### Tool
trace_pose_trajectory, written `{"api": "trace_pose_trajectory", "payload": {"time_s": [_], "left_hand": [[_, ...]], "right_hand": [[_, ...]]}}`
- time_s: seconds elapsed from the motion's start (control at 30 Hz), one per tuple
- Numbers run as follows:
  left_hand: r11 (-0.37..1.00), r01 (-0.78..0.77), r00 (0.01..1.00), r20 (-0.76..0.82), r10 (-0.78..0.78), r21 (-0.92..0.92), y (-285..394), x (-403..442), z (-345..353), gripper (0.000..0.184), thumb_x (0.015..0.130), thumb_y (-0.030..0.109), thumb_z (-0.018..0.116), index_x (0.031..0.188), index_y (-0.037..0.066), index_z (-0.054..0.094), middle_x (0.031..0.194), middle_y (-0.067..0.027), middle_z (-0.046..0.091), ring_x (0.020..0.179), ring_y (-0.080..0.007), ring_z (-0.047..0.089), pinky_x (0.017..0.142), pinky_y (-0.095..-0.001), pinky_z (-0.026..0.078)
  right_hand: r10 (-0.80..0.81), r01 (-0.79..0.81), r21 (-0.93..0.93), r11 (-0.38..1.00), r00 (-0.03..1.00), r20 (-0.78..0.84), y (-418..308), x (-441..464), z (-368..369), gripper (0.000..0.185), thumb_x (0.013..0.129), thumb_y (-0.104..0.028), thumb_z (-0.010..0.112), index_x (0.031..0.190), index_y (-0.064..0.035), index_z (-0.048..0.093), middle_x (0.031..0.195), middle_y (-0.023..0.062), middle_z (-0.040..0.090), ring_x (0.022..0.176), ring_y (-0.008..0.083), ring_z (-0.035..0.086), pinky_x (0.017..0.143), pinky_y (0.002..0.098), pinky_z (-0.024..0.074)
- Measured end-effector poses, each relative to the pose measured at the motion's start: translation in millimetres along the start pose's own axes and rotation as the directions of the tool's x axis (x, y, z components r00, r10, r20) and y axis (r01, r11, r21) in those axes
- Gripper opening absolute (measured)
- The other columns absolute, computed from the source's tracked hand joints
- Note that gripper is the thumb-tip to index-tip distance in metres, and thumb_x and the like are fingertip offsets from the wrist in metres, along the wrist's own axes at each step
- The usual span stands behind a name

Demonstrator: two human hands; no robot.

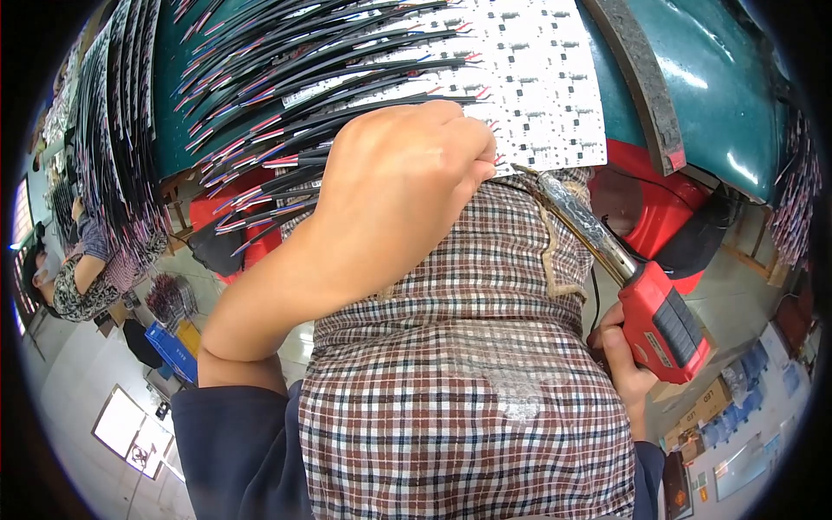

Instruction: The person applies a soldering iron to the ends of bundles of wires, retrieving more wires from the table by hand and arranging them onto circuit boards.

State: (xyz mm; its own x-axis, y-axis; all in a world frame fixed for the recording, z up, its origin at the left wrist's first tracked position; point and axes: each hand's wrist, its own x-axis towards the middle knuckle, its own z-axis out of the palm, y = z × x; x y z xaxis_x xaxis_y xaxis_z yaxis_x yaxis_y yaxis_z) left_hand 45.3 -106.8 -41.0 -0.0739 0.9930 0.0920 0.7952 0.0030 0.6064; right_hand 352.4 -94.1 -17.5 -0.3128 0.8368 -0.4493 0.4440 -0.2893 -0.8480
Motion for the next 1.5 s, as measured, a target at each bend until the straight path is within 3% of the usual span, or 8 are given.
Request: {"api": "trace_pose_trajectory", "payload": {"time_s": [0.07, 0.6, 0.9, 0.97, 1.07, 1.17, 1.33, 1.5], "left_hand": [[0.999, -0.038, 0.999, 0.018, 0.038, 0.014, 0.8, 1.1, -1.5, 0.011, 0.077, 0.006, 0.074, 0.080, 0.004, 0.064, 0.072, -0.0064, 0.061, 0.060, -0.0230, 0.059, 0.055, -0.0334, 0.045], [0.979, -0.054, 0.998, 0.000, 0.055, 0.198, 7.8, -4.8, 4.6, 0.011, 0.077, 0.008, 0.074, 0.079, 0.006, 0.063, 0.071, -0.0063, 0.059, 0.066, -0.0262, 0.061, 0.058, -0.0364, 0.047], [0.978, -0.154, 0.987, -0.021, 0.158, 0.142, 8.0, 2.9, -22.0, 0.013, 0.073, 0.011, 0.074, 0.079, 0.008, 0.062, 0.090, -0.0061, 0.058, 0.079, -0.0235, 0.060, 0.065, -0.0365, 0.050], [0.950, 0.057, 0.998, -0.035, -0.049, 0.307, -8.3, 25.5, -48.2, 0.012, 0.074, 0.006, 0.069, 0.085, 0.007, 0.063, 0.093, -0.0071, 0.059, 0.083, -0.0273, 0.062, 0.071, -0.0386, 0.051], [0.837, 0.131, 0.952, -0.304, 0.043, 0.531, -82.7, 68.3, -95.4, 0.022, 0.075, 0.005, 0.064, 0.096, 0.007, 0.059, 0.094, -0.0114, 0.060, 0.088, -0.0337, 0.061, 0.076, -0.0414, 0.050], [0.742, 0.247, 0.934, -0.357, -0.012, 0.623, -137.4, 97.6, -122.3, 0.029, 0.071, 0.008, 0.066, 0.098, 0.007, 0.057, 0.096, -0.0116, 0.059, 0.093, -0.0328, 0.060, 0.079, -0.0419, 0.050], [0.832, -0.060, 0.964, -0.184, 0.192, 0.552, -123.2, 138.4, -95.5, 0.026, 0.071, 0.009, 0.065, 0.095, 0.009, 0.055, 0.095, -0.0093, 0.057, 0.095, -0.0293, 0.059, 0.080, -0.0409, 0.050], [0.778, -0.172, 0.929, -0.163, 0.332, 0.604, -115.3, 202.3, -60.1, 0.035, 0.067, 0.005, 0.065, 0.102, 0.008, 0.058, 0.096, -0.0085, 0.058, 0.094, -0.0287, 0.059, 0.079, -0.0399, 0.051]], "right_hand": [[-0.029, 0.031, -0.012, 0.999, 0.993, 0.118, -1.9, 3.5, -2.8, 0.016, 0.086, -0.008, 0.067, 0.095, 0.0006, 0.057, 0.074, 0.0074, 0.056, 0.064, 0.0158, 0.053, 0.059, 0.0287, 0.0446], [-0.108, 0.101, 0.066, 0.993, 0.988, 0.110, -11.5, 9.1, -1.4, 0.015, 0.089, -0.012, 0.062, 0.091, 0.0006, 0.054, 0.076, 0.0091, 0.056, 0.057, 0.0123, 0.049, 0.054, 0.0263, 0.0404], [-0.225, 0.233, 0.272, 0.933, 0.972, -0.062, -22.6, 27.6, 8.2, 0.011, 0.093, -0.008, 0.056, 0.090, -0.0001, 0.049, 0.071, 0.0060, 0.048, 0.043, 0.0045, 0.032, 0.044, 0.0226, 0.0346], [-0.240, 0.254, 0.277, 0.927, 0.967, -0.085, -30.0, 31.0, 10.9, 0.012, 0.094, -0.008, 0.055, 0.088, 0.0005, 0.050, 0.070, 0.0054, 0.047, 0.043, 0.0039, 0.031, 0.044, 0.0220, 0.0348], [-0.233, 0.242, 0.247, 0.938, 0.970, -0.067, -36.8, 32.2, 10.4, 0.012, 0.094, -0.009, 0.055, 0.090, 0.0015, 0.051, 0.069, 0.0047, 0.047, 0.044, 0.0046, 0.032, 0.044, 0.0226, 0.0341], [-0.216, 0.227, 0.238, 0.944, 0.974, -0.072, -37.4, 30.4, 10.2, 0.012, 0.094, -0.009, 0.054, 0.092, 0.0024, 0.052, 0.070, 0.0048, 0.048, 0.045, 0.0055, 0.032, 0.044, 0.0234, 0.0339], [-0.222, 0.254, 0.246, 0.935, 0.963, -0.150, -38.9, 31.5, 9.6, 0.010, 0.094, -0.008, 0.054, 0.095, 0.0021, 0.052, 0.067, 0.0041, 0.048, 0.045, 0.0057, 0.033, 0.044, 0.0236, 0.0338], [-0.244, 0.269, 0.255, 0.929, 0.962, -0.125, -52.9, 34.1, 11.4, 0.011, 0.093, -0.009, 0.056, 0.094, 0.0011, 0.052, 0.066, 0.0035, 0.048, 0.045, 0.0055, 0.034, 0.043, 0.0240, 0.0334]]}}
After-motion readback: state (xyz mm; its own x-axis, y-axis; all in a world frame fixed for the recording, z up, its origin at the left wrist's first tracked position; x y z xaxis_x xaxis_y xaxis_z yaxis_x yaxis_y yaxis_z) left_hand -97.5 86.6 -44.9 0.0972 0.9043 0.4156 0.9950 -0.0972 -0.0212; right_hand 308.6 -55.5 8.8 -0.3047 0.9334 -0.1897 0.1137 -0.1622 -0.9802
